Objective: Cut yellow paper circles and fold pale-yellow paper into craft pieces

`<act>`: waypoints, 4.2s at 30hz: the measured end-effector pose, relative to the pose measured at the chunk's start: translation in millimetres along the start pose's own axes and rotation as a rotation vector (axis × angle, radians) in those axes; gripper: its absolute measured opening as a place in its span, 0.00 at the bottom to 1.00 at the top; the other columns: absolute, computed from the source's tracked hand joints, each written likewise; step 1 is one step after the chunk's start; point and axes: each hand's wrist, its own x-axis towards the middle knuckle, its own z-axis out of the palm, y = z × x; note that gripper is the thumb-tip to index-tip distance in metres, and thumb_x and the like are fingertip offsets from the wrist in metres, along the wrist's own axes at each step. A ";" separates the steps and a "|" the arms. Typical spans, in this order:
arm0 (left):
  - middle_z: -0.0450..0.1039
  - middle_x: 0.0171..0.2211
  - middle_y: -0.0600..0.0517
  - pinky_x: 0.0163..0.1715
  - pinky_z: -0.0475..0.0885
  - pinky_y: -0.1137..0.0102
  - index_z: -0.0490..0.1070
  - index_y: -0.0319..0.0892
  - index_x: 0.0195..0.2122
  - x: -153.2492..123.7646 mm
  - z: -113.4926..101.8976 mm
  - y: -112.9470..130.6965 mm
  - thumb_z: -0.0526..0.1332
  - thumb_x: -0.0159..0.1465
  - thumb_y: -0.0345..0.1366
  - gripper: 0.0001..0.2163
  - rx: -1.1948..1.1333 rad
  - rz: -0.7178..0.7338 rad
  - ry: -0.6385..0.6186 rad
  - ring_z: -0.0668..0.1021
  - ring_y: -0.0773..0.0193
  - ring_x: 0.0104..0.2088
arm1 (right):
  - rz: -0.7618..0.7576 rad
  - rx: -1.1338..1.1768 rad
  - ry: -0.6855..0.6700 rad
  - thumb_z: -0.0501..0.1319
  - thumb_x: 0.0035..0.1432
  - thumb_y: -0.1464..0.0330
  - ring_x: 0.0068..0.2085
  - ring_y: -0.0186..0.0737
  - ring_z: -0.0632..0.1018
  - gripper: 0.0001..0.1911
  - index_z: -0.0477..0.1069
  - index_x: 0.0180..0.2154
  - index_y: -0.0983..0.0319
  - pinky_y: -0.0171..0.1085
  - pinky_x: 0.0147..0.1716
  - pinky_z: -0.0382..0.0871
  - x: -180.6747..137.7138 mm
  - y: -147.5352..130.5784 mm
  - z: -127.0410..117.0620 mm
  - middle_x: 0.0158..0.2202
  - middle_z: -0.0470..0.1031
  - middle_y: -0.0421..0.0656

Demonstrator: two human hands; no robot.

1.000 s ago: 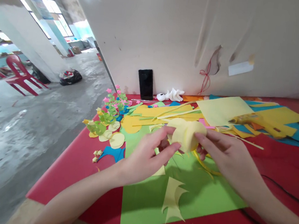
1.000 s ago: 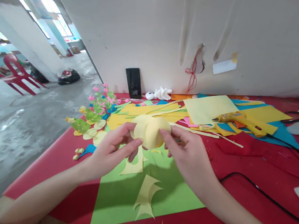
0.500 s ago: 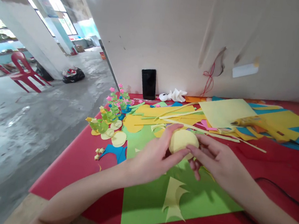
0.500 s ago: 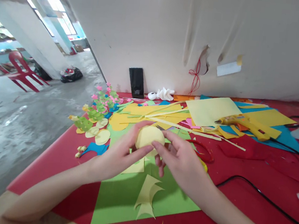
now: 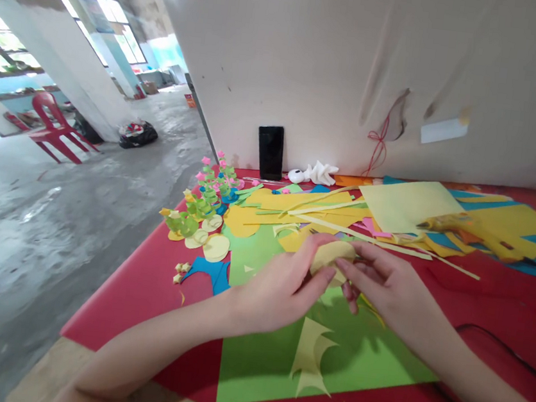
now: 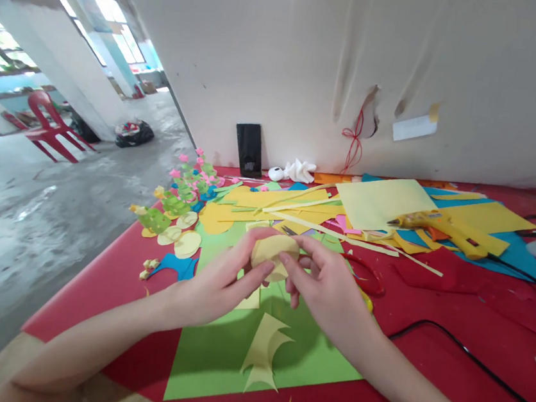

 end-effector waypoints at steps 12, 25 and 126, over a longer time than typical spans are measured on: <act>0.71 0.34 0.50 0.32 0.69 0.70 0.60 0.41 0.50 -26.7 -40.3 -52.5 0.47 0.65 0.35 0.14 0.365 -0.268 0.352 0.74 0.63 0.33 | -0.143 -0.292 -0.016 0.55 0.55 0.65 0.16 0.32 0.67 0.10 0.70 0.37 0.61 0.33 0.14 0.62 -3.3 6.8 9.8 0.26 0.72 0.41; 0.67 0.48 0.46 0.41 0.72 0.59 0.64 0.39 0.50 -46.6 -56.4 -121.8 0.56 0.63 0.38 0.15 0.831 -0.572 0.324 0.73 0.59 0.44 | -0.152 -0.199 -0.014 0.55 0.55 0.65 0.18 0.32 0.68 0.09 0.70 0.35 0.60 0.34 0.19 0.66 -12.2 -4.4 3.4 0.28 0.71 0.40; 0.66 0.50 0.46 0.49 0.65 0.54 0.66 0.39 0.47 -65.9 -35.9 -145.0 0.55 0.63 0.34 0.12 0.821 -0.253 0.393 0.69 0.56 0.51 | -0.409 -0.933 -0.476 0.56 0.61 0.66 0.34 0.37 0.76 0.09 0.69 0.40 0.64 0.41 0.33 0.72 32.8 13.3 116.1 0.37 0.74 0.41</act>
